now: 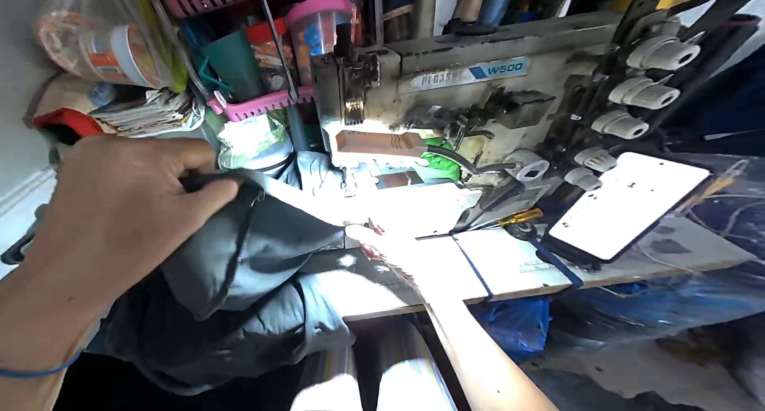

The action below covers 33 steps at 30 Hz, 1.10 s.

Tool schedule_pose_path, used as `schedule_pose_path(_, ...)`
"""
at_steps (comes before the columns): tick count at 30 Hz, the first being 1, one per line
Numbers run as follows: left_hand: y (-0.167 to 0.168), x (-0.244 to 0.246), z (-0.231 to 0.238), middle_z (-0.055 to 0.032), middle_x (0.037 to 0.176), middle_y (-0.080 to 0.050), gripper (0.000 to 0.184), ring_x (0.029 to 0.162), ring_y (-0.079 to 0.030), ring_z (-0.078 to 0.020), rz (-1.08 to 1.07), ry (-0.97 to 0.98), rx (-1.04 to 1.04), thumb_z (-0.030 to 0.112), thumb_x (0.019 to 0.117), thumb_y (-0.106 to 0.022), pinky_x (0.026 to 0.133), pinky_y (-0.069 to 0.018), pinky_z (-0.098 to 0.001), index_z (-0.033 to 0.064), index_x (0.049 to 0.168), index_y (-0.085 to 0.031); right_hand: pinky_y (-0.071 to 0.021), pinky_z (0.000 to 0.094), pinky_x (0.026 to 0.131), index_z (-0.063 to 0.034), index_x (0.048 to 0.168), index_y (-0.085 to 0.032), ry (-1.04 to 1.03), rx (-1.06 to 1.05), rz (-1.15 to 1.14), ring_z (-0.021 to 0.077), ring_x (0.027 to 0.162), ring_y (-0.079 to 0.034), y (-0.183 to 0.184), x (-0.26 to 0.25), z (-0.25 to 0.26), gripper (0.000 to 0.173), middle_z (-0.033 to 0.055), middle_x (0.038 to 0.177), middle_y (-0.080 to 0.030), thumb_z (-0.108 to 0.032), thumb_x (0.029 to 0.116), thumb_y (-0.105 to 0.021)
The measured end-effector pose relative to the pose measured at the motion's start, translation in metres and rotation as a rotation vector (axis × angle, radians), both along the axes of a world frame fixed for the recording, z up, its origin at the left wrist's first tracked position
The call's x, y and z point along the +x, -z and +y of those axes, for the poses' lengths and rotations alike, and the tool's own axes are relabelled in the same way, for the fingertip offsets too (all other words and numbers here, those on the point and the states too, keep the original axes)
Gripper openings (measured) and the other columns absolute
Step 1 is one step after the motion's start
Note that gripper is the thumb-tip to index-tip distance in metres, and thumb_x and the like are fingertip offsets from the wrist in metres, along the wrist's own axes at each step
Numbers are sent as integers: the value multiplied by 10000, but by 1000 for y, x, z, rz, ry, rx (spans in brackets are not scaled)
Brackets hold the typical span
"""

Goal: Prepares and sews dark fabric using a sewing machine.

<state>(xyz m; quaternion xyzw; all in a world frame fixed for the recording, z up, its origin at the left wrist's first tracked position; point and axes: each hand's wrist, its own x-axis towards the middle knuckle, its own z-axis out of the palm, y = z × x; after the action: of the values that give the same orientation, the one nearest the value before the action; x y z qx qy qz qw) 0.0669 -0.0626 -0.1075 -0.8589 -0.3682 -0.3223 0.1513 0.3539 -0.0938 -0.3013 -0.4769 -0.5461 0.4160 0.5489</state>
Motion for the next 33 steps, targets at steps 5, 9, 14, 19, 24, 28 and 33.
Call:
schedule_pose_path(5, 3, 12, 4, -61, 653, -567, 158, 580, -577, -297, 169, 18, 47, 244, 869, -708, 493, -377, -501, 120, 797, -641, -437, 148, 494, -137, 988, -668, 66, -173, -132, -5, 543, -523, -35, -7, -19, 214, -53, 695, -593, -349, 975, -692)
schedule_pose_path(9, 8, 12, 25, -94, 686, -614, 88, 608, -605, -336, 170, -49, 20, 198, 896, -719, 515, -387, -544, 119, 883, -683, -435, 144, 497, -126, 949, -670, -23, 11, 32, -21, 514, -495, 7, 1, 4, 169, -71, 638, -573, -294, 968, -681)
schedule_pose_path(14, 22, 16, 31, 17, 817, -641, 177, 651, -591, -67, -127, 225, -419, -17, 875, -702, 581, -513, -240, 128, 968, -662, -456, 153, 515, -133, 982, -685, 16, -124, -33, 4, 566, -539, -27, -4, -15, 173, -50, 726, -620, -303, 962, -711)
schedule_pose_path(19, 44, 31, 30, 105, 923, -722, 232, 824, -665, 20, -102, 387, -494, 28, 943, -547, 720, -562, -177, 174, 919, -725, -431, 151, 506, -131, 973, -680, -8, -59, 20, -9, 525, -489, -7, -2, -5, 138, -70, 646, -568, -268, 962, -695)
schedule_pose_path(24, 62, 49, 36, 60, 950, -735, 269, 919, -678, -1, -24, 490, -484, -61, 928, -551, 845, -562, -193, 121, 864, -738, -423, 136, 492, -122, 965, -660, 3, -56, 7, -26, 514, -482, -6, -2, -6, 135, -81, 645, -572, -249, 954, -703)
schedule_pose_path(28, 70, 57, 39, 56, 963, -733, 203, 927, -668, 10, 25, 543, -553, 5, 952, -578, 859, -544, -175, 103, 989, -752, -433, 143, 502, -120, 1056, -683, -41, -12, -41, -21, 538, -491, -4, 0, -5, 192, -70, 702, -601, -287, 963, -694)
schedule_pose_path(33, 61, 46, 48, 2, 783, -676, 184, 725, -643, -156, 335, 277, -531, 253, 868, -799, 665, -514, -412, 158, 1009, -729, -488, 222, 556, -103, 1151, -679, 38, 50, -261, 35, 589, -549, -11, -3, -14, 251, -9, 788, -657, -281, 974, -689)
